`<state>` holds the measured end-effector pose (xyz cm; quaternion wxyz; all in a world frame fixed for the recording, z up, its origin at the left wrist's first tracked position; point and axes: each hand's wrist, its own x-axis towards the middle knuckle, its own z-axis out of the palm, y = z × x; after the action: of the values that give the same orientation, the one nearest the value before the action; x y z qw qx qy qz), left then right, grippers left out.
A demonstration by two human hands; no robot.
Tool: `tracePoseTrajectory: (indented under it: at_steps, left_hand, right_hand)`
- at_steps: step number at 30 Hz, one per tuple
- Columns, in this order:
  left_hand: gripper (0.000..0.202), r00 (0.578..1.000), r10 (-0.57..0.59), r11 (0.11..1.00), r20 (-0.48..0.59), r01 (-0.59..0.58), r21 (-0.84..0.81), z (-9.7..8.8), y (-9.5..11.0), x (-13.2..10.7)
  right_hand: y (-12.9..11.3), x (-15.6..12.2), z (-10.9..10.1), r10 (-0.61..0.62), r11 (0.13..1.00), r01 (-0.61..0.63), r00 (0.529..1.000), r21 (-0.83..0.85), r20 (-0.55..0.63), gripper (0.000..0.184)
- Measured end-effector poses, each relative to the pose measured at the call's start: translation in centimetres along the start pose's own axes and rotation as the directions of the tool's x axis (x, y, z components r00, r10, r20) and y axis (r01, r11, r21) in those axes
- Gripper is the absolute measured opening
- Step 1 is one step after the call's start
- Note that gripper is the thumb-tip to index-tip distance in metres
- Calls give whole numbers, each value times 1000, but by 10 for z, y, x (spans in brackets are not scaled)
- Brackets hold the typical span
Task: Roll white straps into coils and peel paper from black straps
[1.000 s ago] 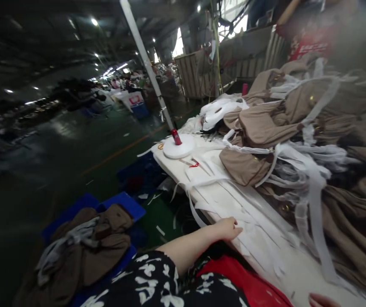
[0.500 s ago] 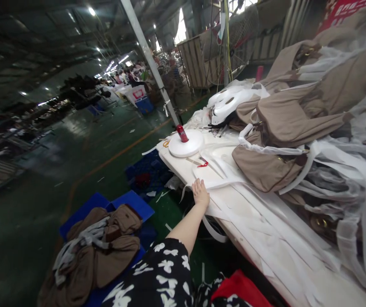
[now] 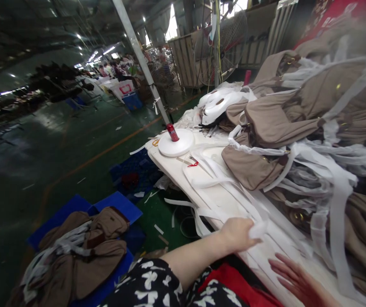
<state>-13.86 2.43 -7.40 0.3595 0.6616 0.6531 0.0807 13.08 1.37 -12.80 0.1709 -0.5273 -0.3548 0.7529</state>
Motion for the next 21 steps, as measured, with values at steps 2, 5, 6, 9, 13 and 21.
tracePoseTrajectory:
  at_steps: [2, 5, 6, 9, 13, 21]
  left_hand:
    - [54, 975, 181, 983, 128, -174, -64, 20, 26, -20]
    - [49, 931, 282, 958, 233, -261, -118, 29, 32, -51]
    - [48, 933, 262, 964, 248, -238, -120, 27, 26, -60]
    - [51, 961, 112, 983, 255, -70, -170, 13, -4, -82]
    - [49, 985, 132, 904, 114, -73, -421, 0, -23, -92]
    - [66, 990, 132, 405, -54, -104, -909, -8, 44, -44]
  right_hand:
    - [-30, 6, 30, 28, 971, -44, 997, 236, 72, 59]
    - [-58, 18, 45, -30, 879, 47, 999, 474, -44, 40]
    - [-63, 20, 42, -61, 858, 115, 991, 500, -122, 33]
    - [-69, 14, 25, -142, 850, 268, 946, 454, -292, 23]
    - [-66, -11, 32, -226, 945, 256, 961, 203, -160, 43]
    - [-42, -36, 82, -218, 901, 288, 947, -324, 235, 54]
